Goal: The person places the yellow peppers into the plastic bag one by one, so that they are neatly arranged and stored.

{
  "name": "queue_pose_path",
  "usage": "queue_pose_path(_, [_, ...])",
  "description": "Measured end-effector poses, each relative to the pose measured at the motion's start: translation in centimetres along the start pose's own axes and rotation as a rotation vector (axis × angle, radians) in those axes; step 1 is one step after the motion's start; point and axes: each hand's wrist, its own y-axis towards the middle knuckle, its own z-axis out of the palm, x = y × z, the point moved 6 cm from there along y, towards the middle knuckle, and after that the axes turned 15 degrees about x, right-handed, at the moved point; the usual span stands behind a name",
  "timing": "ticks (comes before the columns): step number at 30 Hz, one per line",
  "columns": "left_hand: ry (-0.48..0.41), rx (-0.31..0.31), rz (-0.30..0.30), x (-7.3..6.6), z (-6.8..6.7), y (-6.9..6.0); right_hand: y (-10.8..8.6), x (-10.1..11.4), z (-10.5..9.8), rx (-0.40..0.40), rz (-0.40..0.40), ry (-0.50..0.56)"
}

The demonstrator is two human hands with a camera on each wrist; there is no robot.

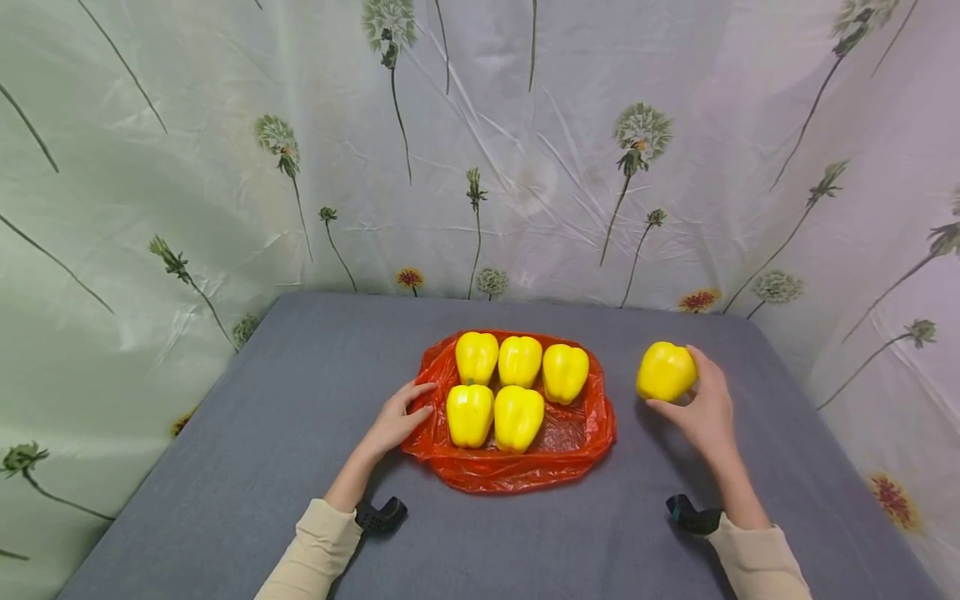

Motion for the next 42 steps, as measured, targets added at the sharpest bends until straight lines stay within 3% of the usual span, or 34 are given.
queue_pose_path(16, [0.008, 0.002, 0.010, -0.1, 0.0, 0.0, -0.9, 2.7, 0.9, 0.034, -0.044, 0.029])
queue_pose_path(34, [0.005, -0.013, 0.019, -0.5, -0.2, -0.3, -2.3, 5.7, 4.9, 0.116, -0.111, 0.062])
queue_pose_path(42, [-0.009, -0.002, 0.006, -0.4, 0.0, -0.3, -3.1, 6.1, 6.3, 0.141, -0.083, 0.109])
